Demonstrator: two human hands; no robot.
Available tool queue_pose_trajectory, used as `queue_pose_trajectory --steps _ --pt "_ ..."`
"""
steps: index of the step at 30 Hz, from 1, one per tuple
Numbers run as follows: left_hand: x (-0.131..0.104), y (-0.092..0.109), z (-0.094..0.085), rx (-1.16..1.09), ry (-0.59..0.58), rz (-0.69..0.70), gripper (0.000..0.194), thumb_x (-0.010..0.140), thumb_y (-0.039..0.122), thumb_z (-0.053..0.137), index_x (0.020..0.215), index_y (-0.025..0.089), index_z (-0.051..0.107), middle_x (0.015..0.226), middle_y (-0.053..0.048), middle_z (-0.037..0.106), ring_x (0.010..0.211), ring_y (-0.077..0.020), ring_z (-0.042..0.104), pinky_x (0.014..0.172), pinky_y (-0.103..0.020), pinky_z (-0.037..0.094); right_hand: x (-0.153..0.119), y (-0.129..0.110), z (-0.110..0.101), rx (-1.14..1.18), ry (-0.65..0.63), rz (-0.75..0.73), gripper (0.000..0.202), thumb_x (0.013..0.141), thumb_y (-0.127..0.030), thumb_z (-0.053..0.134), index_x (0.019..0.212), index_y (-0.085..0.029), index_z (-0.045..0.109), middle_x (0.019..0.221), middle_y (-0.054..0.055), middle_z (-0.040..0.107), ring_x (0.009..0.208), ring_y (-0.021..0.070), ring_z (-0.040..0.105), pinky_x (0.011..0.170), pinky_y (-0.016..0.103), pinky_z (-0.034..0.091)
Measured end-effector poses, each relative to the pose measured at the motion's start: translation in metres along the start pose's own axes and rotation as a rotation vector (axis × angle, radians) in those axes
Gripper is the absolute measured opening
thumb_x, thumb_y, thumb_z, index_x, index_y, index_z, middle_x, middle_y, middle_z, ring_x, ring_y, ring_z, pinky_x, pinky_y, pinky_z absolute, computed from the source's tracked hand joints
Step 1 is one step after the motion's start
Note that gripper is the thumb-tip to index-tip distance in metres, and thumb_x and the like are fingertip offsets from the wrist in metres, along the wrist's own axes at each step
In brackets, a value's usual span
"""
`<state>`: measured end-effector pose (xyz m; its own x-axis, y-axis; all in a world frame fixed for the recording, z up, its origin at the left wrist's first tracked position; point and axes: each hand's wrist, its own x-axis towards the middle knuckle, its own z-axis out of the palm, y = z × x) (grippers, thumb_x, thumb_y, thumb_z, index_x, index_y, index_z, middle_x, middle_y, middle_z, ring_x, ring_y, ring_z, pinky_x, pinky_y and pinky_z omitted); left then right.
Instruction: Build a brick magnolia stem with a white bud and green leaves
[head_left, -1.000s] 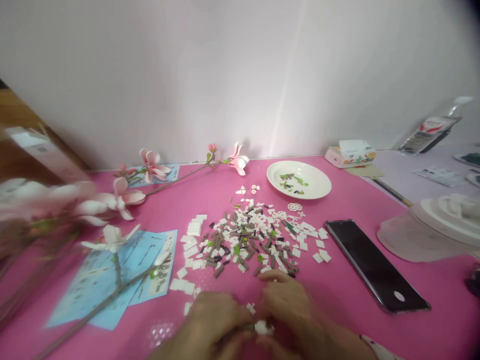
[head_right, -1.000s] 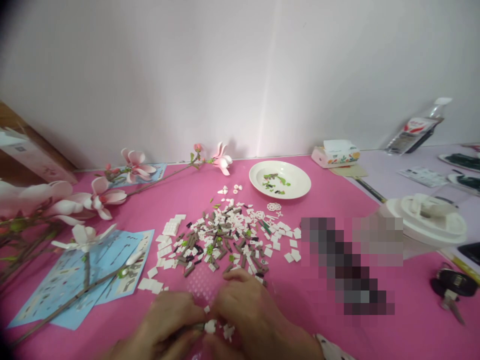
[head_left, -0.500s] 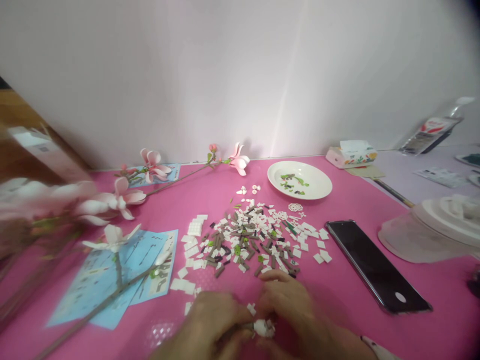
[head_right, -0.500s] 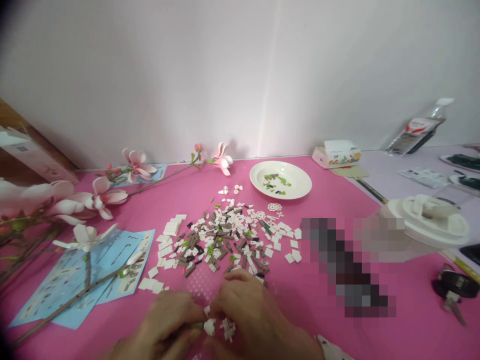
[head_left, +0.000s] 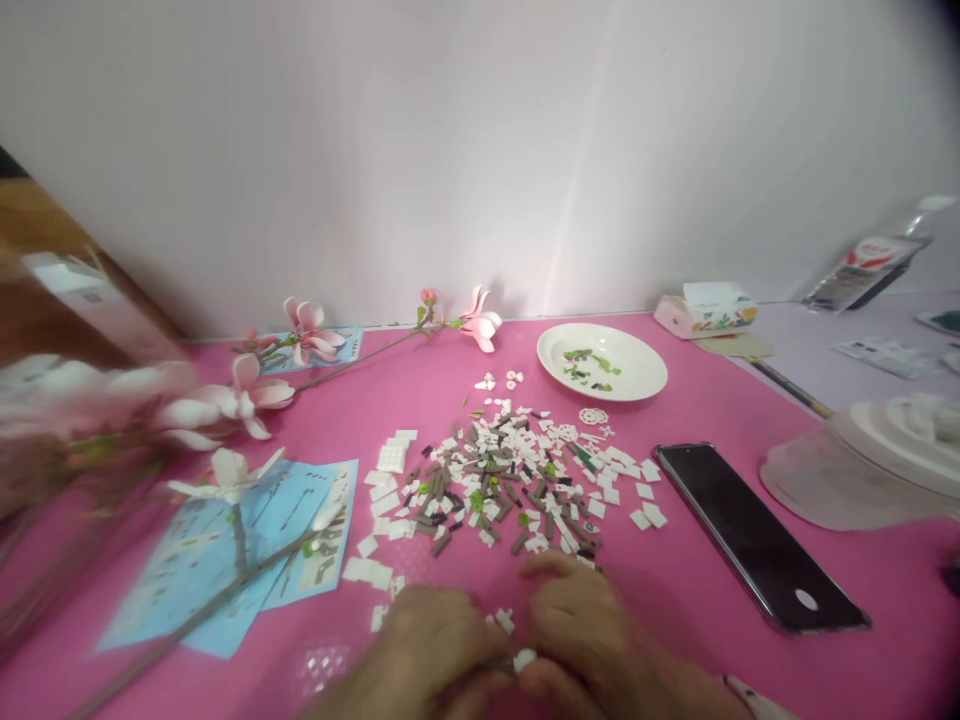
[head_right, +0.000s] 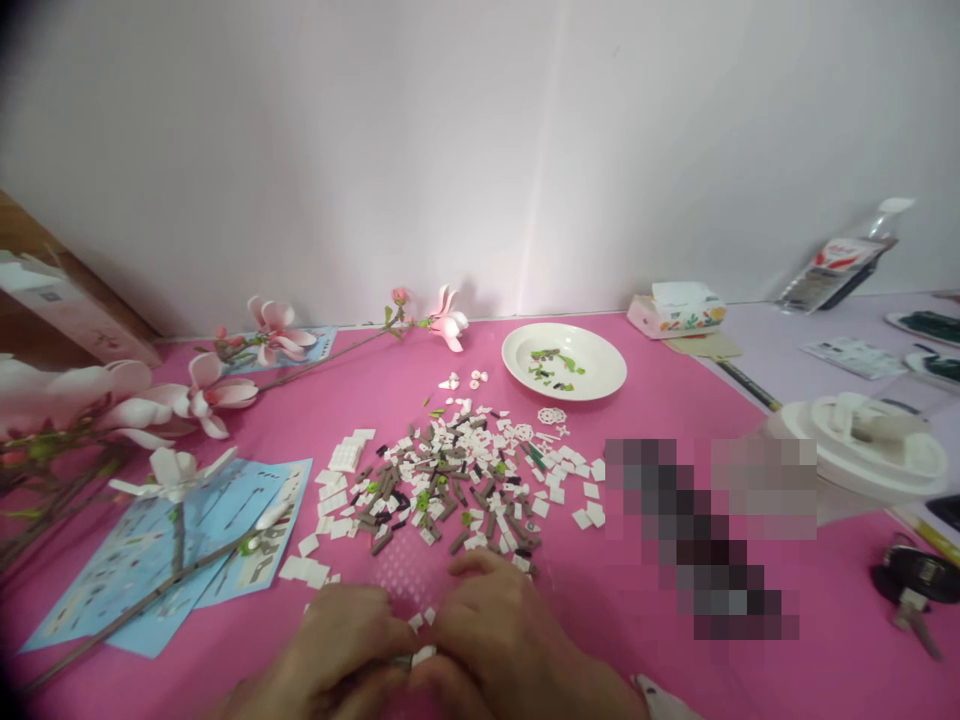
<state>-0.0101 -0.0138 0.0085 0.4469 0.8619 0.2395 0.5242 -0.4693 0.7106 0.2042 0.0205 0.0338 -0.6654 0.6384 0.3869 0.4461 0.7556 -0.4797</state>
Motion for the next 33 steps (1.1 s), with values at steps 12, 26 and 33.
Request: queue_pose_trajectory --steps 12,26,33 --pt "-0.008 -0.015 0.011 -0.007 -0.073 -0.043 0.034 0.087 0.019 0.059 0.116 0.037 0.059 0.092 0.000 0.071 0.083 -0.0189 0.062 0.078 -0.026 0.043 0.000 0.012 0.000 0.126 0.080 -0.035 0.003 0.087 -0.024 0.058 0.088 -0.021 0.058 0.075 -0.001 0.067 0.077 0.0143 0.065 0.101 0.028 0.041" --pt "-0.003 -0.006 0.004 0.039 -0.101 -0.014 0.027 0.091 0.024 0.056 0.117 0.032 0.059 0.092 -0.002 0.069 0.085 -0.0185 0.062 0.078 -0.026 0.047 -0.002 0.004 0.000 -0.006 0.017 0.006 0.032 0.099 -0.034 0.037 0.084 -0.022 0.063 0.074 0.001 0.068 0.074 0.0156 0.065 0.104 0.031 0.040" --pt "-0.009 -0.010 0.011 0.028 -0.020 -0.042 0.021 0.087 0.026 0.060 0.108 0.031 0.060 0.087 0.001 0.070 0.080 -0.0162 0.064 0.075 -0.024 0.049 0.001 0.011 0.007 0.077 0.081 -0.038 0.043 0.100 -0.040 0.028 0.074 -0.023 0.058 0.063 0.000 0.063 0.064 0.0146 0.061 0.097 0.030 0.044"
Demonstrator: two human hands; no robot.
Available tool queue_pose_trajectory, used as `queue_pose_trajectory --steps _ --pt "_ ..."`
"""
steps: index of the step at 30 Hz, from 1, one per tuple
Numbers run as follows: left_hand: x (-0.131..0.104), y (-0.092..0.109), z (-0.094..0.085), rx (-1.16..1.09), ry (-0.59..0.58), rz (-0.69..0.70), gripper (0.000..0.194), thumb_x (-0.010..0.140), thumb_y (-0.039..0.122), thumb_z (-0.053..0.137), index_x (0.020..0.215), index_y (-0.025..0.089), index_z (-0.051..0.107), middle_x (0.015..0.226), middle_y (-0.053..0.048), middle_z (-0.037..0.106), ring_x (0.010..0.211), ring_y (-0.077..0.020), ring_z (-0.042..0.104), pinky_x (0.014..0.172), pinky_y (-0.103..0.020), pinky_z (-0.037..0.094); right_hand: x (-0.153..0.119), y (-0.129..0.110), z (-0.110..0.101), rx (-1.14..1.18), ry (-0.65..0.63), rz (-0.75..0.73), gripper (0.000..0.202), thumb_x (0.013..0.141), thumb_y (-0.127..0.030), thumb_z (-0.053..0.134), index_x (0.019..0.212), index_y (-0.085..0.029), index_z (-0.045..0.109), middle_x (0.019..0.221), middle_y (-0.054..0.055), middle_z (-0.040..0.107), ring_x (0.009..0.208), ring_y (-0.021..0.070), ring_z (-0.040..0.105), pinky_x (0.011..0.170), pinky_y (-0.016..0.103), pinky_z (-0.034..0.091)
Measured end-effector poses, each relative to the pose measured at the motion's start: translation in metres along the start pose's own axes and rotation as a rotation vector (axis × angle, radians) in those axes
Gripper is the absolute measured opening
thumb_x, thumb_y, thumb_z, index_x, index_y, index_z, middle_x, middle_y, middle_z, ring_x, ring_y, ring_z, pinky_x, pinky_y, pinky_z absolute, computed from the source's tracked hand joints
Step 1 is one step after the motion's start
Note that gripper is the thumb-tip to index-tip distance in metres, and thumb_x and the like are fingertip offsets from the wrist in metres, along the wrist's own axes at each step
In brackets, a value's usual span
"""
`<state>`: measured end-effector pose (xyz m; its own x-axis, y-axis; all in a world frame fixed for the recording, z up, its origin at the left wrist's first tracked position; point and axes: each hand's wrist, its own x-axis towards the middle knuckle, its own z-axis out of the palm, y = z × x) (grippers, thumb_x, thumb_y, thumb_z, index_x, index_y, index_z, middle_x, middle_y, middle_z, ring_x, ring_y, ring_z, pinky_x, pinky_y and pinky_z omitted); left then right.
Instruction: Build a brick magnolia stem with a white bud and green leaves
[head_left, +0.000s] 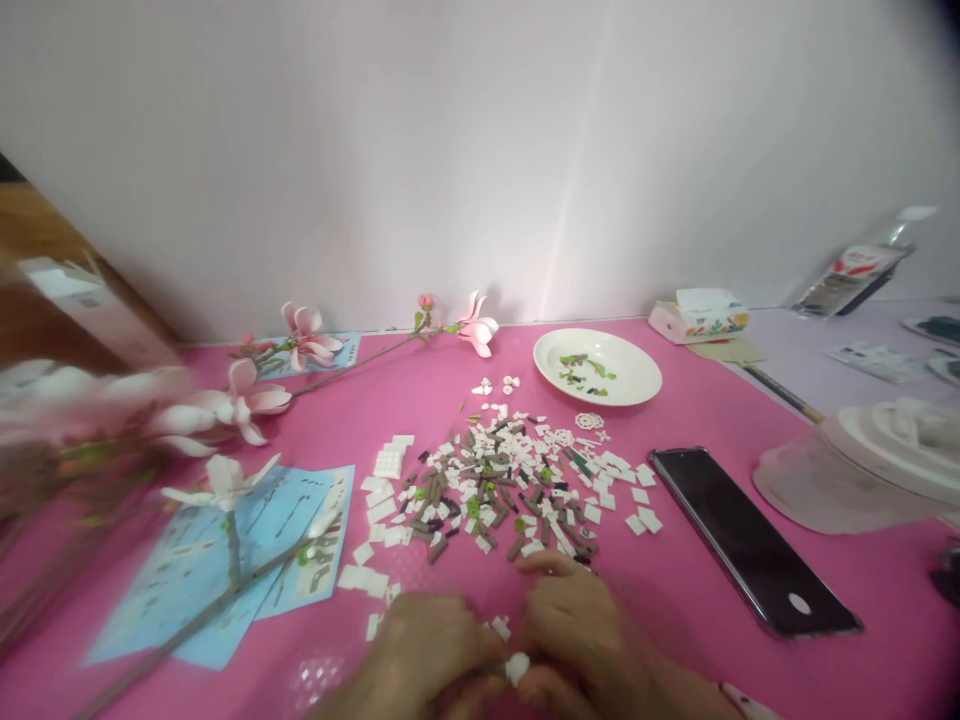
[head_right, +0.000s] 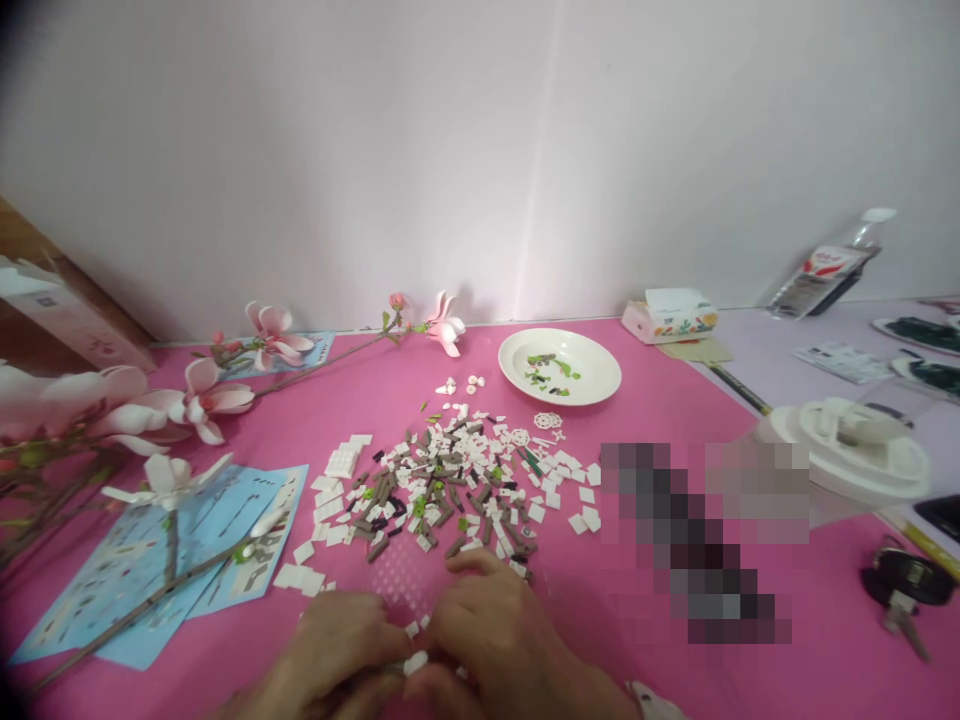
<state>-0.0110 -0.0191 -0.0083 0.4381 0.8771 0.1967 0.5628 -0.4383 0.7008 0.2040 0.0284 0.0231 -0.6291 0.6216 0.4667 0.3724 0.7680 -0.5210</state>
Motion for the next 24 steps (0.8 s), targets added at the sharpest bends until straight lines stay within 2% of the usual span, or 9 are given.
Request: queue_pose_trajectory --steps 1,3,6,9,12,16,21,24 --pt "0.000 -0.001 0.001 -0.005 0.004 -0.003 0.022 0.087 0.025 0.060 0.108 0.031 0.061 0.088 0.001 0.070 0.079 -0.0158 0.064 0.074 -0.023 0.049 0.001 0.002 0.001 0.027 0.015 -0.012 0.046 0.100 -0.042 0.025 0.073 -0.023 0.057 0.061 -0.001 0.061 0.062 0.0142 0.060 0.097 0.030 0.044" --pt "0.001 -0.002 0.001 -0.027 0.089 -0.023 0.018 0.086 0.023 0.060 0.103 0.030 0.064 0.087 0.000 0.070 0.079 -0.0162 0.064 0.073 -0.022 0.049 0.002 0.005 0.001 0.053 0.020 -0.008 0.048 0.100 -0.044 0.021 0.074 -0.022 0.055 0.062 -0.001 0.060 0.063 0.0140 0.059 0.097 0.032 0.044" --pt "0.007 0.000 -0.001 -0.158 0.180 -0.141 0.010 0.087 0.025 0.060 0.093 0.026 0.068 0.083 -0.003 0.070 0.077 -0.0183 0.063 0.070 -0.024 0.049 0.003 0.009 -0.004 0.096 -0.072 0.068 0.041 0.100 -0.042 0.027 0.075 -0.021 0.051 0.066 -0.001 0.057 0.065 0.0144 0.055 0.096 0.035 0.043" --pt "0.016 0.004 -0.005 -0.438 0.198 -0.284 0.014 0.088 0.032 0.058 0.085 0.023 0.069 0.072 -0.002 0.065 0.066 -0.0168 0.058 0.061 -0.024 0.044 0.003 0.015 -0.005 0.126 -0.115 0.127 0.032 0.099 -0.036 0.032 0.078 -0.020 0.050 0.068 -0.002 0.052 0.068 0.0149 0.052 0.096 0.038 0.041" --pt "0.025 0.006 -0.006 -0.838 0.224 -0.376 0.022 0.088 0.038 0.057 0.079 0.020 0.066 0.059 0.002 0.055 0.055 -0.0124 0.048 0.053 -0.022 0.037 0.003 0.024 -0.001 0.136 -0.062 0.086 0.028 0.098 -0.028 0.032 0.076 -0.020 0.048 0.066 -0.003 0.048 0.063 0.0137 0.049 0.093 0.038 0.041" --pt "0.031 0.005 -0.002 -1.190 0.269 -0.354 0.019 0.086 0.035 0.061 0.077 0.018 0.064 0.059 0.002 0.054 0.054 -0.0113 0.047 0.055 -0.023 0.037 0.006 0.031 0.005 0.099 0.013 0.063 0.029 0.098 -0.024 0.032 0.073 -0.020 0.046 0.063 -0.003 0.045 0.059 0.0135 0.045 0.085 0.035 0.043" --pt "0.032 -0.001 0.000 -1.281 0.214 -0.346 0.014 0.087 0.032 0.061 0.084 0.018 0.062 0.060 0.002 0.056 0.057 -0.0135 0.051 0.055 -0.026 0.038 0.010 0.032 0.004 0.028 0.035 0.150 0.038 0.099 -0.027 0.032 0.063 -0.020 0.043 0.059 -0.002 0.043 0.063 0.0154 0.046 0.070 0.030 0.043" --pt "0.032 -0.004 0.001 -1.329 0.247 -0.348 0.012 0.087 0.031 0.061 0.087 0.020 0.061 0.061 0.003 0.055 0.057 -0.0135 0.050 0.056 -0.027 0.038 0.010 0.033 0.003 0.001 0.042 0.189 0.037 0.098 -0.026 0.036 0.064 -0.018 0.048 0.062 0.000 0.048 0.067 0.0157 0.049 0.065 0.027 0.042"
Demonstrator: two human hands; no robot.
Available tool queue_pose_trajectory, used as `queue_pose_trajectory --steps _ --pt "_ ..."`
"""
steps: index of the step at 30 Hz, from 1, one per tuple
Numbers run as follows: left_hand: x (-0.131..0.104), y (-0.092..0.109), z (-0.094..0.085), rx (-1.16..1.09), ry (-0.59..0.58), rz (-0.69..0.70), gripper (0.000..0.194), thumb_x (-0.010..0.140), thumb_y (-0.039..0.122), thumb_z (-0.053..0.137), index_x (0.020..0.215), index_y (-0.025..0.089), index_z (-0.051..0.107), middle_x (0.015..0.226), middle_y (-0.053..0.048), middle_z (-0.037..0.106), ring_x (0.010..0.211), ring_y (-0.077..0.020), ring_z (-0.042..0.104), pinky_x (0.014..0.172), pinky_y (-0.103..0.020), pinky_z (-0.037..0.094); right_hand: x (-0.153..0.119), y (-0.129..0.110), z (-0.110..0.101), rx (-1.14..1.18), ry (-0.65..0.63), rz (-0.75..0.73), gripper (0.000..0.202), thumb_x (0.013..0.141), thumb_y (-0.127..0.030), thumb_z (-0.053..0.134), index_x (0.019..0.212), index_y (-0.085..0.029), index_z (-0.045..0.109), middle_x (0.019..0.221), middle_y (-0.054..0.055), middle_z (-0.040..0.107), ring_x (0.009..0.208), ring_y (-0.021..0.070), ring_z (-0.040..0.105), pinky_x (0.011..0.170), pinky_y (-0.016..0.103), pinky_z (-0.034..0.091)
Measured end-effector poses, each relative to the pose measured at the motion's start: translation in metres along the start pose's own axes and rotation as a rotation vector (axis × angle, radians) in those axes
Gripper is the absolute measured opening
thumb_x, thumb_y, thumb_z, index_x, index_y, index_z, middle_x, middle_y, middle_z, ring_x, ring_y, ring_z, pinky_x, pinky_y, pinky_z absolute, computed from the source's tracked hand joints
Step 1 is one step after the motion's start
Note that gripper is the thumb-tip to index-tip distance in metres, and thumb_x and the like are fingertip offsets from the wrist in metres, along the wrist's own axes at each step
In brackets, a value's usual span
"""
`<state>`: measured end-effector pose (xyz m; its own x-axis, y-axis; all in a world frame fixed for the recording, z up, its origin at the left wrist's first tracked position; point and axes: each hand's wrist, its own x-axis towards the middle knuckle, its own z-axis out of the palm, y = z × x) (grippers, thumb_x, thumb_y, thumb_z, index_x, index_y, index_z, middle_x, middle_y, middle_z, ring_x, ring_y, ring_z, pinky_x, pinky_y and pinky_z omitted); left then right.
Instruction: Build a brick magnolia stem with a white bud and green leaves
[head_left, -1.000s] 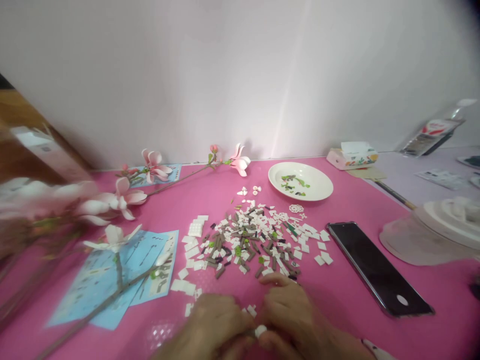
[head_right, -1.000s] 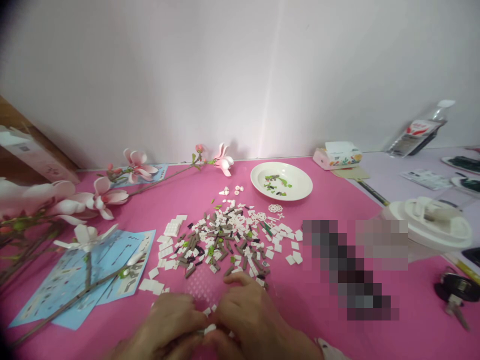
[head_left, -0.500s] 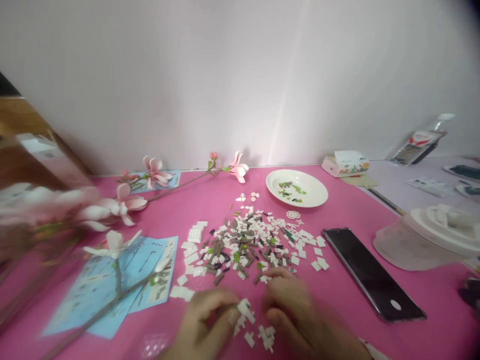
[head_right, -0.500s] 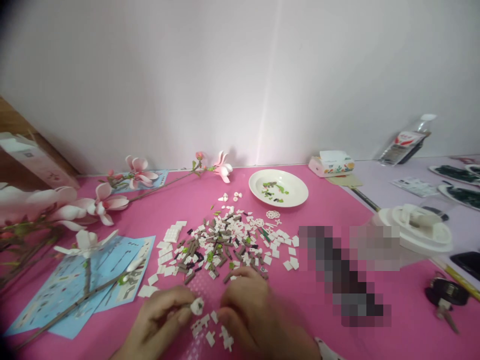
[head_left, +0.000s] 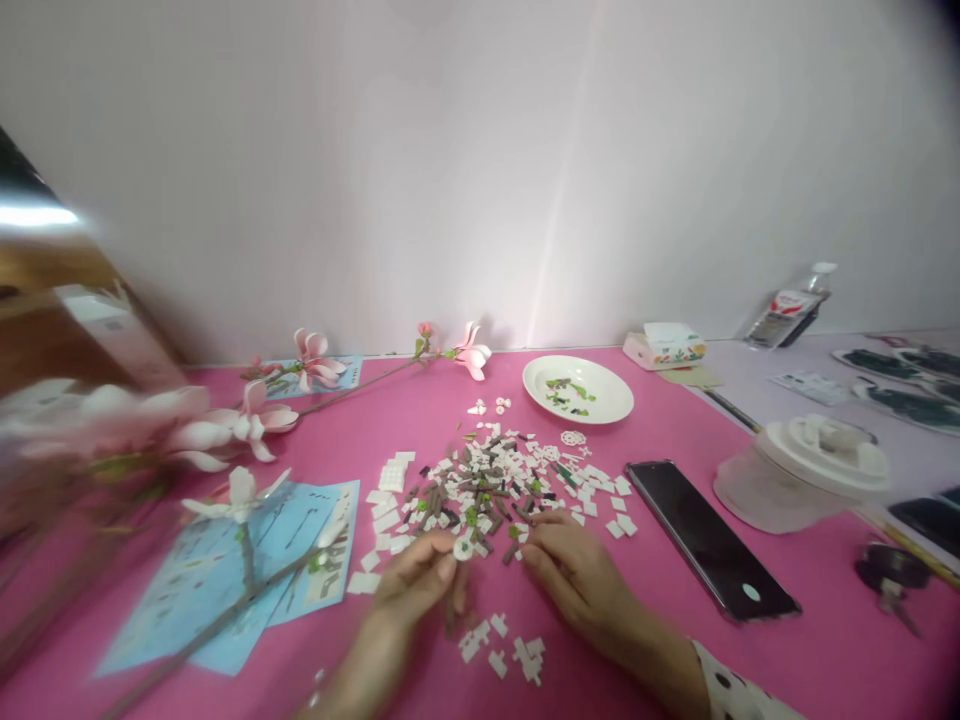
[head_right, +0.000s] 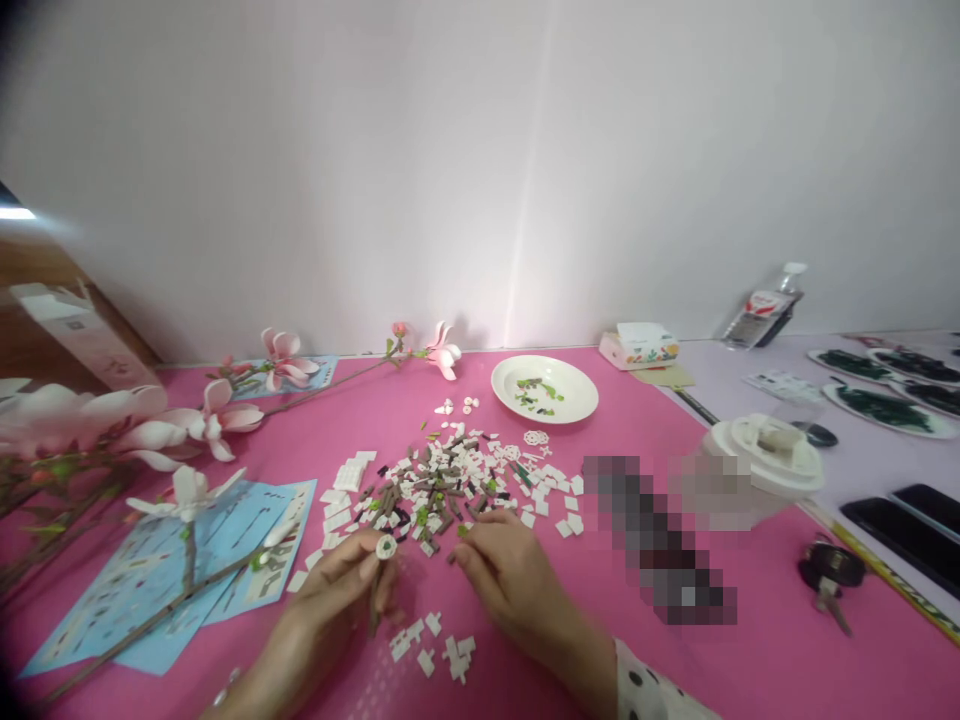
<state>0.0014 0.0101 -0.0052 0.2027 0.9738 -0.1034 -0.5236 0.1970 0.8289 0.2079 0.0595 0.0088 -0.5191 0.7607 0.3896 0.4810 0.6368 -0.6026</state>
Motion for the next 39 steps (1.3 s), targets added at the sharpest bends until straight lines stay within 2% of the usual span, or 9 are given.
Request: queue_pose_trajectory --steps 6,10,14,16,20,24,26,29,39 --pt "0.001 0.003 0.005 -0.047 0.070 -0.017 0.019 0.080 0.035 0.069 0.081 0.018 0.062 0.055 0.004 0.051 0.054 -0.0124 0.048 0.056 -0.026 0.038 0.001 0.006 -0.001 -0.061 0.053 0.078 0.037 0.097 -0.025 0.040 0.061 -0.018 0.049 0.059 -0.002 0.048 0.060 0.0140 0.048 0.061 0.026 0.040" --pt "0.002 0.007 0.008 -0.065 0.084 -0.028 0.024 0.077 0.038 0.071 0.081 0.016 0.061 0.053 0.006 0.047 0.049 -0.0103 0.047 0.051 -0.023 0.039 0.002 0.010 -0.003 -0.101 0.089 0.149 0.032 0.094 -0.026 0.044 0.064 -0.018 0.051 0.062 0.000 0.054 0.065 0.0156 0.052 0.063 0.027 0.041" --pt "0.002 0.009 0.008 -0.042 0.111 -0.035 0.023 0.080 0.038 0.068 0.080 0.017 0.057 0.053 0.008 0.044 0.037 -0.0048 0.031 0.035 -0.018 0.022 0.004 0.011 -0.009 -0.144 0.093 0.216 0.018 0.091 -0.021 0.046 0.079 -0.017 0.060 0.071 0.001 0.062 0.070 0.0166 0.057 0.065 0.028 0.043" --pt "0.001 0.010 0.008 -0.038 0.121 -0.044 0.021 0.081 0.036 0.066 0.080 0.017 0.056 0.053 0.008 0.043 0.036 -0.0038 0.025 0.035 -0.018 0.016 0.007 0.012 -0.016 -0.175 0.065 0.240 0.016 0.089 -0.016 0.047 0.085 -0.017 0.062 0.076 0.002 0.064 0.072 0.0164 0.059 0.066 0.028 0.044" --pt "0.002 0.011 0.007 -0.051 0.156 -0.059 0.024 0.080 0.037 0.066 0.075 0.018 0.051 0.050 0.010 0.038 0.038 -0.0033 0.019 0.037 -0.017 0.014 0.023 0.021 -0.034 -0.268 -0.024 0.293 0.016 0.086 -0.011 0.049 0.081 -0.016 0.064 0.083 0.003 0.065 0.076 0.0162 0.060 0.067 0.027 0.044" --pt "0.005 0.012 0.005 -0.076 0.203 -0.089 0.028 0.077 0.040 0.068 0.077 0.020 0.048 0.049 0.011 0.035 0.037 -0.0028 0.013 0.035 -0.016 0.009 0.048 0.036 -0.043 -0.367 -0.129 0.370 0.014 0.091 -0.018 0.053 0.083 -0.014 0.064 0.082 0.003 0.065 0.076 0.0159 0.062 0.071 0.031 0.049" --pt "0.006 0.012 0.005 -0.089 0.210 -0.106 0.031 0.076 0.042 0.068 0.075 0.021 0.046 0.048 0.012 0.032 0.036 -0.0029 0.011 0.034 -0.015 0.008 0.060 0.039 -0.042 -0.406 -0.183 0.392 0.016 0.093 -0.028 0.056 0.095 -0.013 0.063 0.092 0.003 0.065 0.080 0.0158 0.063 0.074 0.034 0.052" --pt "0.007 0.014 0.005 -0.108 0.215 -0.120 0.033 0.075 0.043 0.068 0.073 0.021 0.043 0.047 0.013 0.028 0.036 -0.0033 0.010 0.033 -0.015 0.009 0.072 0.040 -0.036 -0.458 -0.244 0.417 0.022 0.094 -0.031 0.056 0.107 -0.014 0.060 0.105 0.006 0.063 0.088 0.0176 0.063 0.077 0.037 0.054" --pt "0.005 0.015 0.005 -0.133 0.222 -0.138 0.030 0.076 0.040 0.066 0.071 0.021 0.043 0.047 0.013 0.029 0.037 -0.0033 0.009 0.034 -0.016 0.008 0.116 0.059 -0.020 -0.580 -0.289 0.450 0.027 0.093 -0.030 0.056 0.115 -0.014 0.058 0.114 0.008 0.061 0.096 0.0207 0.062 0.081 0.040 0.053"
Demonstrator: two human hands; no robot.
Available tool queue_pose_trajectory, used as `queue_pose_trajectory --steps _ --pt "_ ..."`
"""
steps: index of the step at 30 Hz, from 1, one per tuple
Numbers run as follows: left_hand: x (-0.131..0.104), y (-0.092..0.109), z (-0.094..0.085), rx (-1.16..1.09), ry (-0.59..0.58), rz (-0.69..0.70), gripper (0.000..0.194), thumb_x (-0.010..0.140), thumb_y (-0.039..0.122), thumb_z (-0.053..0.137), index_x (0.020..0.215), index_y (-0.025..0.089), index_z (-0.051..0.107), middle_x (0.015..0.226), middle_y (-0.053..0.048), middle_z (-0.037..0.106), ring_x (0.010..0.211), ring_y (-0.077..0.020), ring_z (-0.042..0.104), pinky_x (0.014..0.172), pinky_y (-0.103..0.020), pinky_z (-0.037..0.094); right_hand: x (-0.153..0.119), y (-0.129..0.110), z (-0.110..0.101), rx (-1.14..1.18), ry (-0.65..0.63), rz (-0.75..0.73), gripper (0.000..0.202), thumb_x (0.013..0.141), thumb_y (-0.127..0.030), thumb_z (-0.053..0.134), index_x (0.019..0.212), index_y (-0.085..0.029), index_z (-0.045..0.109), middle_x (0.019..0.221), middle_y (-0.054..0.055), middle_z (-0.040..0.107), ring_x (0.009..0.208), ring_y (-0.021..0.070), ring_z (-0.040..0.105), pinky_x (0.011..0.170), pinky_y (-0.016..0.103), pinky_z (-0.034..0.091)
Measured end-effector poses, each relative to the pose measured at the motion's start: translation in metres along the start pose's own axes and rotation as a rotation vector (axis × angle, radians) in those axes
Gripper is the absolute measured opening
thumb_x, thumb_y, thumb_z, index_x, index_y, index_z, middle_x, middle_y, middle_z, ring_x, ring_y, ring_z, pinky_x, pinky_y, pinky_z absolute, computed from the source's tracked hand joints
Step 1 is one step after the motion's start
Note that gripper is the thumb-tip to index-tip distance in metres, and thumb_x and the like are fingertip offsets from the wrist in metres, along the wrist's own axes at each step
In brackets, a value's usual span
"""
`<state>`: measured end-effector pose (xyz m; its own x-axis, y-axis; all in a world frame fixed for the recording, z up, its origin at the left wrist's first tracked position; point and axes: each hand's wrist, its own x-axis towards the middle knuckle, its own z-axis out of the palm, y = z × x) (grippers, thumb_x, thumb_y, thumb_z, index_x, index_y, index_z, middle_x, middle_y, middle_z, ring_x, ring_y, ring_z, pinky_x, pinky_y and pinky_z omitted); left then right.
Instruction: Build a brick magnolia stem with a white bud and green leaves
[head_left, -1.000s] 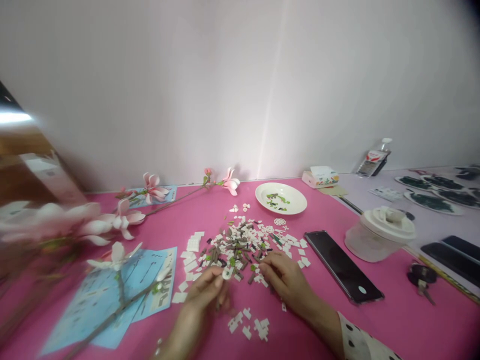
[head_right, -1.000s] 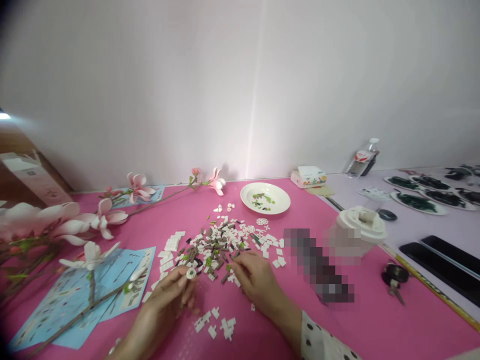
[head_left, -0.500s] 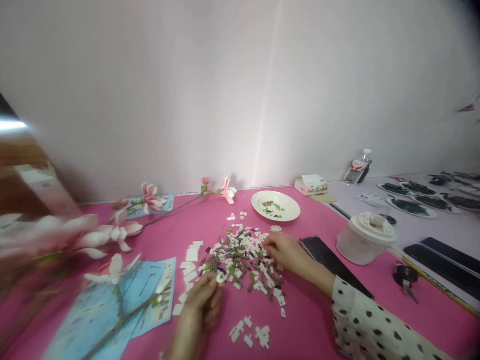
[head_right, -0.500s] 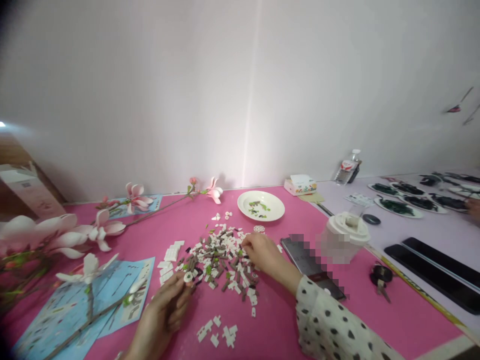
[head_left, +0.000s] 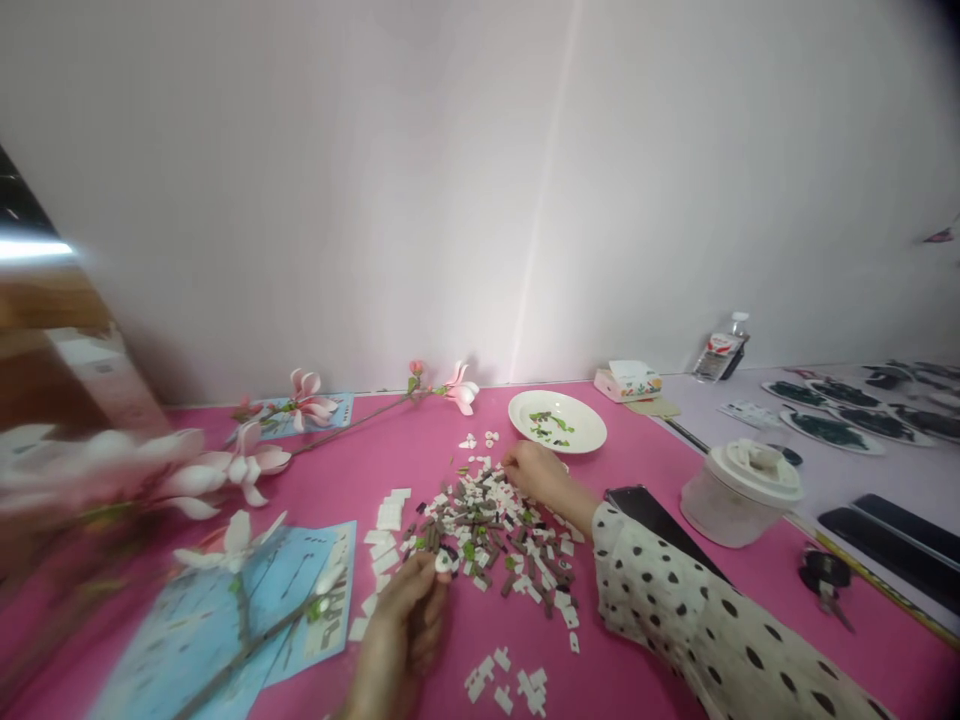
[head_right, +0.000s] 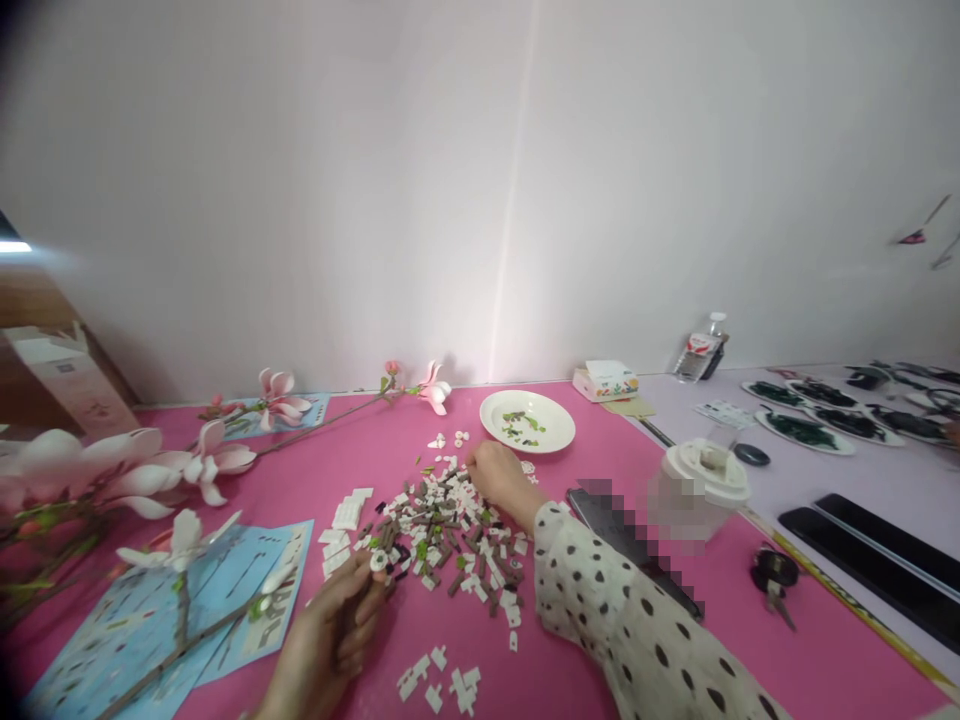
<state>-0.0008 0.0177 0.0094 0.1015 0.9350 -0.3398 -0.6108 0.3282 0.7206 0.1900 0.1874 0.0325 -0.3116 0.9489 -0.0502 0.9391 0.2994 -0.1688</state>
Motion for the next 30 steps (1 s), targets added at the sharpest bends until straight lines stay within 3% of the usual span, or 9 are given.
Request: queue_pose_trajectory --steps 9,18,22,26,30 --pt "0.005 -0.001 0.003 -0.015 0.016 0.011 0.028 0.074 0.040 0.065 0.072 0.021 0.045 0.044 0.013 0.032 0.037 -0.0033 0.008 0.033 -0.016 0.006 0.030 -0.009 0.007 0.015 0.040 0.062 0.026 0.093 -0.030 0.056 0.115 -0.015 0.058 0.117 0.009 0.060 0.099 0.0210 0.061 0.084 0.040 0.053" --pt "0.007 -0.003 0.000 0.012 -0.023 0.015 0.032 0.078 0.041 0.063 0.065 0.020 0.042 0.046 0.011 0.036 0.035 -0.0033 0.013 0.033 -0.018 0.007 0.034 -0.014 0.010 0.246 0.088 0.015 0.025 0.094 -0.030 0.056 0.114 -0.016 0.058 0.116 0.008 0.060 0.097 0.0204 0.062 0.083 0.040 0.053" --pt "0.005 -0.006 0.002 0.041 -0.047 0.057 0.030 0.084 0.039 0.058 0.065 0.020 0.044 0.047 0.009 0.039 0.034 -0.0037 0.017 0.034 -0.020 0.010 0.005 -0.019 0.002 0.456 0.139 -0.080 0.019 0.093 -0.029 0.057 0.104 -0.014 0.061 0.102 0.005 0.064 0.089 0.0179 0.063 0.079 0.037 0.054" --pt "0.003 -0.010 0.004 0.082 -0.063 0.077 0.029 0.085 0.040 0.059 0.069 0.019 0.050 0.045 0.010 0.037 0.034 -0.0043 0.017 0.035 -0.020 0.009 -0.055 -0.031 0.002 0.684 0.153 -0.191 0.011 0.089 -0.027 0.058 0.092 -0.016 0.059 0.083 0.001 0.066 0.075 0.0143 0.065 0.067 0.026 0.054" --pt "0.000 -0.012 0.006 0.118 -0.059 0.070 0.025 0.078 0.040 0.070 0.080 0.017 0.060 0.043 0.012 0.034 0.035 -0.0036 0.018 0.036 -0.017 0.013 -0.110 -0.035 0.014 0.819 0.148 -0.259 0.012 0.088 -0.029 0.057 0.085 -0.018 0.061 0.078 0.002 0.064 0.070 0.0148 0.063 0.064 0.026 0.052"
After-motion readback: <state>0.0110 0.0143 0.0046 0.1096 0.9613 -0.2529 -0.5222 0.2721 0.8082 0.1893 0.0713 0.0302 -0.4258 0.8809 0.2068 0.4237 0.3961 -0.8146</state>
